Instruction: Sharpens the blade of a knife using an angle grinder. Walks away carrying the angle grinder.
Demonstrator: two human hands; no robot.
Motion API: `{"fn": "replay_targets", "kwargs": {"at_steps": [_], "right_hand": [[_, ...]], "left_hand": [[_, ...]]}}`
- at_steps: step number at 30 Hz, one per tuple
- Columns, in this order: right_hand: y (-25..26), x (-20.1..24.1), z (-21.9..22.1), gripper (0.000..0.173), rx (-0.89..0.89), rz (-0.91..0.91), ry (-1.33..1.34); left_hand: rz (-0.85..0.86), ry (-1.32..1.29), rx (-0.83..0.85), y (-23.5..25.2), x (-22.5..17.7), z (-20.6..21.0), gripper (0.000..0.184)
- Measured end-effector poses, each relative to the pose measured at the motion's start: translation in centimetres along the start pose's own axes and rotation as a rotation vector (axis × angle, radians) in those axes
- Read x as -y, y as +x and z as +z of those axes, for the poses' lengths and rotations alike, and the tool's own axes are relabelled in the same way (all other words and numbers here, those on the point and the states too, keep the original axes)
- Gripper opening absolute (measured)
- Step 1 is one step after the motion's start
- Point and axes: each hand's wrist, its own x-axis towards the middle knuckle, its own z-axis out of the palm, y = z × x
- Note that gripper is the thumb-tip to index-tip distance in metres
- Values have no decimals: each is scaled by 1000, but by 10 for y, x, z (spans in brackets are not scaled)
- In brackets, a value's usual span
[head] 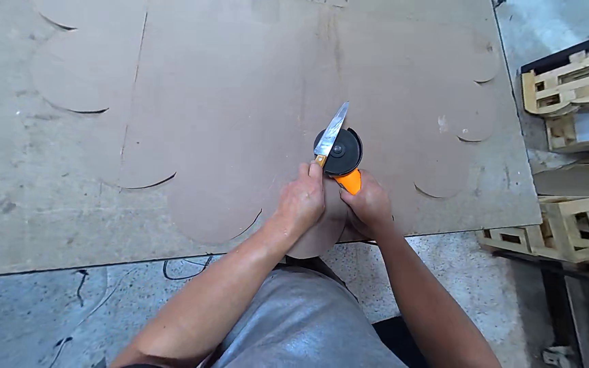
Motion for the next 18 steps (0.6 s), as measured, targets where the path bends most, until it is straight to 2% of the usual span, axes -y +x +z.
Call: {"fn": "replay_targets", "kwargs": {"at_steps": [18], "right_hand": [[2,0,3,70,2,25,-15]], "left_hand": [[132,91,-77,-26,29,3,33]]}}
